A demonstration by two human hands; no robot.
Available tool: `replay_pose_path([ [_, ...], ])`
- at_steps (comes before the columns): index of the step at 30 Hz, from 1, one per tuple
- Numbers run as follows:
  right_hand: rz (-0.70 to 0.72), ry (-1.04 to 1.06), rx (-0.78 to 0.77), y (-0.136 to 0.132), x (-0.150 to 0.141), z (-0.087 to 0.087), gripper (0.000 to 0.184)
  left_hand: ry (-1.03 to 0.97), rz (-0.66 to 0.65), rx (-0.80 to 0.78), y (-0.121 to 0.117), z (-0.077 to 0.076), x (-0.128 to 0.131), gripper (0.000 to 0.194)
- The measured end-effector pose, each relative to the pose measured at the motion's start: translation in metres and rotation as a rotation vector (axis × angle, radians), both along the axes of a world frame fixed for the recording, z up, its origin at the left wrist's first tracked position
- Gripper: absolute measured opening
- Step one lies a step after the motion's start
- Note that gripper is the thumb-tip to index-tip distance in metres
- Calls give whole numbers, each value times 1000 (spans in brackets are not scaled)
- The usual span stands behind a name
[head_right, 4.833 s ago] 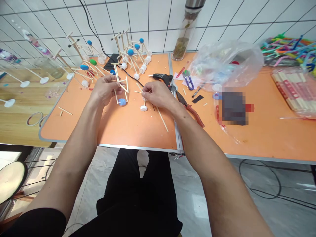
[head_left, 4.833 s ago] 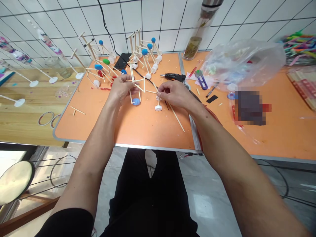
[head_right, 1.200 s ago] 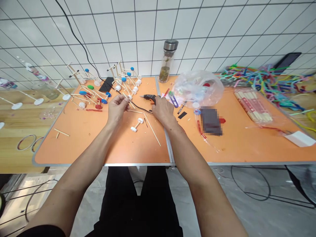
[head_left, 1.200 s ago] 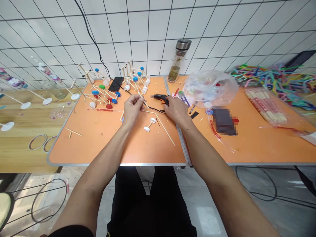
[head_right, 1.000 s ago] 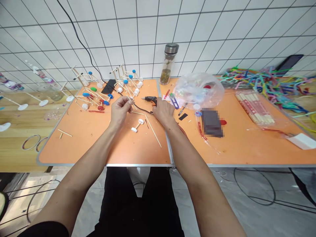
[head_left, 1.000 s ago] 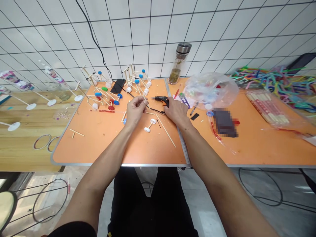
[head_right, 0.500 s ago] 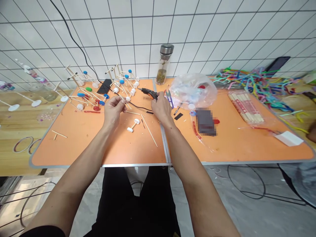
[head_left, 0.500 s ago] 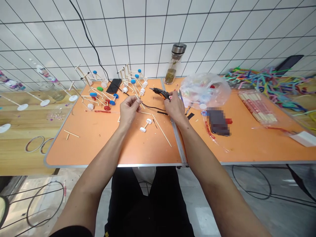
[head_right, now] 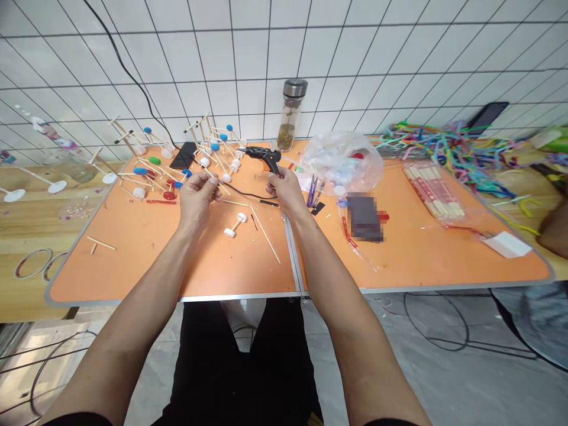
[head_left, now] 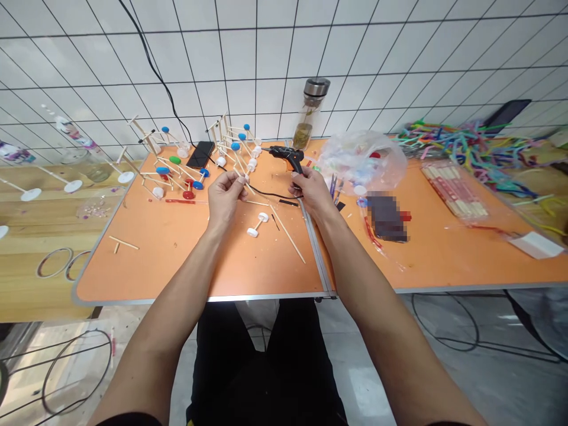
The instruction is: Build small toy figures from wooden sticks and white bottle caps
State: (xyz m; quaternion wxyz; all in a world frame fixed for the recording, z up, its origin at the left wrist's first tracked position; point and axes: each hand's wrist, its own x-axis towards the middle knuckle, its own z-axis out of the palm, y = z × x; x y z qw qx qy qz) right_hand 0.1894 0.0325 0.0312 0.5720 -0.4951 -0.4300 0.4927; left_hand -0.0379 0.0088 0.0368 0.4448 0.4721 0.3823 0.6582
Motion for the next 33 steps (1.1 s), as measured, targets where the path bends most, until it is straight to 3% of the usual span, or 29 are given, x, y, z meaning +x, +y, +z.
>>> replay_pose_path([
  [4, 37, 14, 24, 0, 1, 1, 38, 2, 0, -21, -1, 1, 0, 29],
  [14, 83, 153, -49, -6, -3, 7, 40, -14, -12, 12, -1, -1, -1, 32],
  [22, 148, 212, 42, -11, -8, 8, 58, -67, -13, -57, -2, 3, 0, 30],
  [29, 132, 58, 104, -20, -11, 13, 74, -265, -69, -165, -9, 15, 2, 24],
  [33, 150, -50, 179, -29, -15, 18, 74, -369, -107, -251, -13, 27, -2, 15],
])
